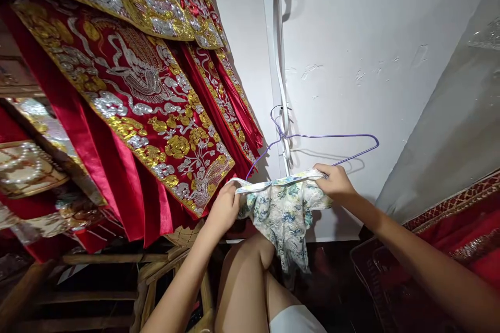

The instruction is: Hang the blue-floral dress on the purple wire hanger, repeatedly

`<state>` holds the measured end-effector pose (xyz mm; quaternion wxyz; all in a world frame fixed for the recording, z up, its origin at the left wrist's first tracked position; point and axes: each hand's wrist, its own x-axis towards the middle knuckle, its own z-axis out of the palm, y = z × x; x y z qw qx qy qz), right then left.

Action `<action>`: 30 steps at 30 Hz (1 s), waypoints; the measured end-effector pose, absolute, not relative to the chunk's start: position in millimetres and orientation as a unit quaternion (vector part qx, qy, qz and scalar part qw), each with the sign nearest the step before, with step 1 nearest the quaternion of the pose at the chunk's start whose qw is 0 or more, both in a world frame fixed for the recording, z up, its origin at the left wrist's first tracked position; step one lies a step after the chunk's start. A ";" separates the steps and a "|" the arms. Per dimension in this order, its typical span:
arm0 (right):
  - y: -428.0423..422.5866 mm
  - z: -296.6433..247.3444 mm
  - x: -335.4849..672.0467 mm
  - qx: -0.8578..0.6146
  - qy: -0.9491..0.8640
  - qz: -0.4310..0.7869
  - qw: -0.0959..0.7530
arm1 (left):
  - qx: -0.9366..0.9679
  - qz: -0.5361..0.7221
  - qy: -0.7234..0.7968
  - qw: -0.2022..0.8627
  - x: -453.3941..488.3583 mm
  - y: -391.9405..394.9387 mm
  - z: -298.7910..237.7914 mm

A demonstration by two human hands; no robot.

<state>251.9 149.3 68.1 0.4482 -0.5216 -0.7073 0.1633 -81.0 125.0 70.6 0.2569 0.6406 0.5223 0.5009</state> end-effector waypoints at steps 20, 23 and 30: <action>134.9 67.3 258.0 -0.474 -0.698 0.287 0.453 | 0.720 0.521 0.396 0.233 -42.3 179.7 109.0; 139.9 68.2 280.6 -0.527 -0.636 0.192 0.530 | 0.726 0.513 0.399 0.224 -48.4 187.6 112.3; 157.1 118.2 338.7 -0.575 -0.626 0.220 0.479 | 0.742 0.484 0.438 0.152 -48.5 180.2 129.3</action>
